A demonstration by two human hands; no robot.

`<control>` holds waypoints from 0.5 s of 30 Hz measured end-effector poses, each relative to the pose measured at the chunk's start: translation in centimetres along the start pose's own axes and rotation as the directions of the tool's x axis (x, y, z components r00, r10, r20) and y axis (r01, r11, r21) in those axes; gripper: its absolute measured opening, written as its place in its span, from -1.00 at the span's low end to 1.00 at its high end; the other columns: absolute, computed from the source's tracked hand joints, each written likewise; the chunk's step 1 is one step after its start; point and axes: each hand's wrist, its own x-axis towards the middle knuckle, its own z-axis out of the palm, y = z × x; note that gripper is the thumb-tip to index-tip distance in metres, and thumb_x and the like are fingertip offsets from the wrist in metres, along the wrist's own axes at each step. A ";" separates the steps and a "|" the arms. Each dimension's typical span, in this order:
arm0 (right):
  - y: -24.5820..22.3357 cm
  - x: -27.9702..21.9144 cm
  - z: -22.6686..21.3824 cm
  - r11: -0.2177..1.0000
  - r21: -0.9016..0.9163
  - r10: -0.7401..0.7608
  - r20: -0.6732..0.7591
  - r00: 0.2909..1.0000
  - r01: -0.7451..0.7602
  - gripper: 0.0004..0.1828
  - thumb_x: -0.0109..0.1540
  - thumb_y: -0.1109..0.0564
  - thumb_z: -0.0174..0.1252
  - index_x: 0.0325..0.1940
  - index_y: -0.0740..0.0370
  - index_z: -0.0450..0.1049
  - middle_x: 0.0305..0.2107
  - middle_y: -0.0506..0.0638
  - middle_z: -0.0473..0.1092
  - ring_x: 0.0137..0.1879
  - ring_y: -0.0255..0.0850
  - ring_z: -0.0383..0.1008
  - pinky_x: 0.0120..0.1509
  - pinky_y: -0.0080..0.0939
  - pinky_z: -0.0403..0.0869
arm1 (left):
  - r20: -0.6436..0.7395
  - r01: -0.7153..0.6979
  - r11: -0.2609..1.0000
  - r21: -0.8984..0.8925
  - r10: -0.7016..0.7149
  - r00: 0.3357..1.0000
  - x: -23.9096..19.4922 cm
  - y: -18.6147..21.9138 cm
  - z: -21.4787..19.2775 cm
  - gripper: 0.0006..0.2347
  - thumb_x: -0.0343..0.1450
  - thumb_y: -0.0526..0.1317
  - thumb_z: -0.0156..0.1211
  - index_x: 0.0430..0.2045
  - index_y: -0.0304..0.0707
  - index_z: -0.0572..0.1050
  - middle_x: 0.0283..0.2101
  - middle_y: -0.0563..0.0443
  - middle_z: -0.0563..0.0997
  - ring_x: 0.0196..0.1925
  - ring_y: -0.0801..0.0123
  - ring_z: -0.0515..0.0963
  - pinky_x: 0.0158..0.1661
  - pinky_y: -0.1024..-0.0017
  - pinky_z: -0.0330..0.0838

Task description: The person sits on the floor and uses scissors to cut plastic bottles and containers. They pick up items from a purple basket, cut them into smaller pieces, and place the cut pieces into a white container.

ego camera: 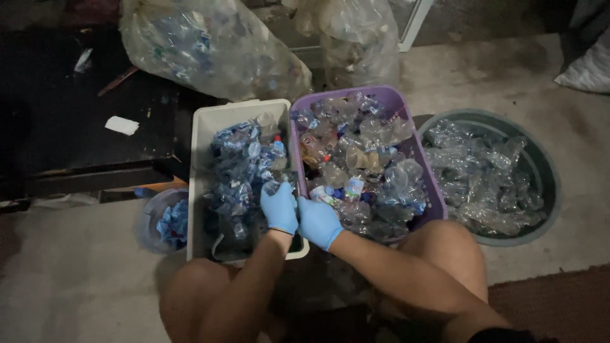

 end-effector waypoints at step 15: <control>7.6 0.7 -13.9 0.880 0.424 0.277 -0.087 0.957 -0.216 -0.62 0.03 -0.06 0.34 -0.13 0.10 0.57 -0.27 0.16 0.58 -0.04 0.15 0.59 0.06 0.12 0.53 | 0.525 0.124 0.957 -0.264 0.035 0.850 -0.6 6.0 -2.7 -0.65 0.48 -0.25 0.24 0.16 0.11 0.38 0.04 0.07 0.61 -0.02 0.39 0.65 0.03 0.50 0.55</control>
